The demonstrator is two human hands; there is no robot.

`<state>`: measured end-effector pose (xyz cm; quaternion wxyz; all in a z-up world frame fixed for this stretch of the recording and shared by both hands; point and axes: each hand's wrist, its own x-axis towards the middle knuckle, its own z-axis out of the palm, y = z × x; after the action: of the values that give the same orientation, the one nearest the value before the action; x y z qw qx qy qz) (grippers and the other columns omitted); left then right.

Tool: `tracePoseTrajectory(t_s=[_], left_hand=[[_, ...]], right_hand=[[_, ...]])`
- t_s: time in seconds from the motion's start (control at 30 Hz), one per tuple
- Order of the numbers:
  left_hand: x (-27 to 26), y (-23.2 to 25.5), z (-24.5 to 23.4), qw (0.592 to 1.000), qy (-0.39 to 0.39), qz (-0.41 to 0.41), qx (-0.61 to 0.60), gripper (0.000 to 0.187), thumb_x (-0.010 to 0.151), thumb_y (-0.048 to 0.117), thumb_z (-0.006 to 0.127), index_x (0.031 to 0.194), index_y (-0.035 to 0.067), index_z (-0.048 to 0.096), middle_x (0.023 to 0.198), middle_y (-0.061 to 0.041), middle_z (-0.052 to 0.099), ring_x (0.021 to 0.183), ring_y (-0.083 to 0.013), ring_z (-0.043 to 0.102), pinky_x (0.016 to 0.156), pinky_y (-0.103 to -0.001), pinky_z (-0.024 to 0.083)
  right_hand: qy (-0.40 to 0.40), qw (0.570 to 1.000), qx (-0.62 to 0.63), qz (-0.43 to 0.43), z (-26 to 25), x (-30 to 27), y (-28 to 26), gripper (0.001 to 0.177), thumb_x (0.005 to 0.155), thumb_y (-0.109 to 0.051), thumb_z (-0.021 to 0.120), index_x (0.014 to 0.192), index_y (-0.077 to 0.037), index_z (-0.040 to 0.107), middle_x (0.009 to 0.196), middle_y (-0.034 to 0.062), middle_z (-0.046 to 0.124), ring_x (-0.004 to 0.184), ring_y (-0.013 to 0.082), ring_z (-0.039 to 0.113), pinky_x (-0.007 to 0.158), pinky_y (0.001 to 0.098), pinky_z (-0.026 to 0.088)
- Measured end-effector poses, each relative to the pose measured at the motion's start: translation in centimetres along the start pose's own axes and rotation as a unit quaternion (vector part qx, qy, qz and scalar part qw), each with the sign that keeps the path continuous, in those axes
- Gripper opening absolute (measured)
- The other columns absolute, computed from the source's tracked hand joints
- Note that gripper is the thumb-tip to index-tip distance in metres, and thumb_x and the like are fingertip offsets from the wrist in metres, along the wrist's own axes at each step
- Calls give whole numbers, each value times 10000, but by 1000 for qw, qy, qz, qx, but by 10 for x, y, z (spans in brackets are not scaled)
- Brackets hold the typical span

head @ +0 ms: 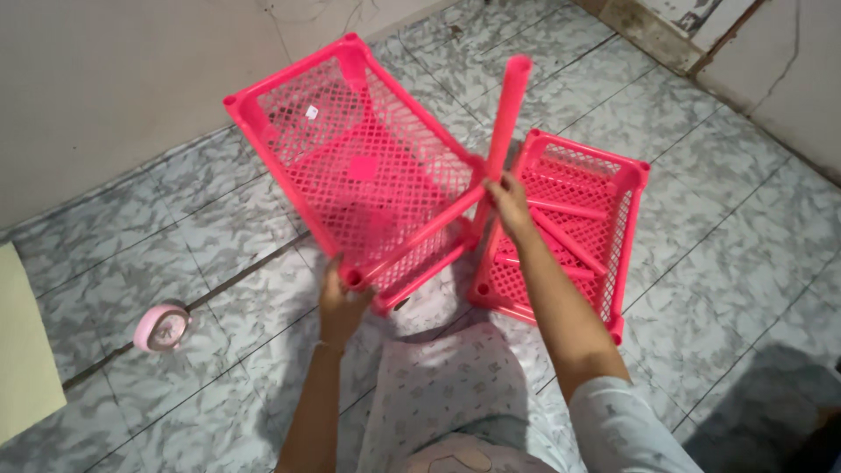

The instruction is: The person assembles a pink plastic storage rack by inserting vertical support poles into the corner sockets of two basket trays and stacking them. The person handles the trays and poles by hand, aligning and pressing the poles into place to form a two-tier rack.

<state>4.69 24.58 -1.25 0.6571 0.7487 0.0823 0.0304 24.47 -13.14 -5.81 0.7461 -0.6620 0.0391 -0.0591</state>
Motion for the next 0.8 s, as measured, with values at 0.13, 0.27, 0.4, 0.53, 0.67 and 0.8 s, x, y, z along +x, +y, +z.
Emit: tracePoseTrajectory(t_s=[0.13,0.27,0.4,0.53,0.67,0.8], left_hand=[[8,6,26,985,-13,160,70,747,827,12,783,1505,65,473,1337,-176,534,1186,-229,631,942,-305,605],[14,8,40,983,-24,131,130,692,828,143,763,1471,112,508,1373,-172,532,1200,-278,633,914,-358,604],[3,22,36,939,9,174,296,671,851,327,817,1440,129,564,1402,-195,541,1307,-407,529,1062,-505,468],[1,36,35,917,38,180,354,671,762,317,836,1361,118,609,1518,-297,425,1342,-463,461,1051,-517,440],[8,35,33,896,16,243,372,656,784,290,822,1361,90,585,1512,-253,457,1410,-467,458,1136,-547,411],[11,21,30,910,-2,224,348,682,765,260,821,1370,62,577,1527,-247,463,1424,-452,462,1147,-536,421]], right_hand=[[-1,998,60,-7,-16,47,12,260,991,-154,669,1219,-29,669,1011,5,662,884,104,605,775,267,503],[-3,996,92,-15,-31,57,30,295,992,-152,653,1259,-27,643,1089,34,671,969,134,624,853,288,522],[50,982,180,32,-62,26,60,371,953,-204,595,1312,-111,581,1254,-27,661,1152,97,634,986,324,540],[184,972,98,107,-111,-45,105,309,1057,-339,593,1093,-33,615,975,53,627,884,174,669,812,374,624],[355,914,41,192,-161,-105,144,215,975,-328,635,932,-118,616,718,35,643,557,163,611,487,327,534],[403,882,-43,239,-189,-124,165,438,1000,-342,729,859,40,567,712,147,582,507,249,595,389,371,497]])
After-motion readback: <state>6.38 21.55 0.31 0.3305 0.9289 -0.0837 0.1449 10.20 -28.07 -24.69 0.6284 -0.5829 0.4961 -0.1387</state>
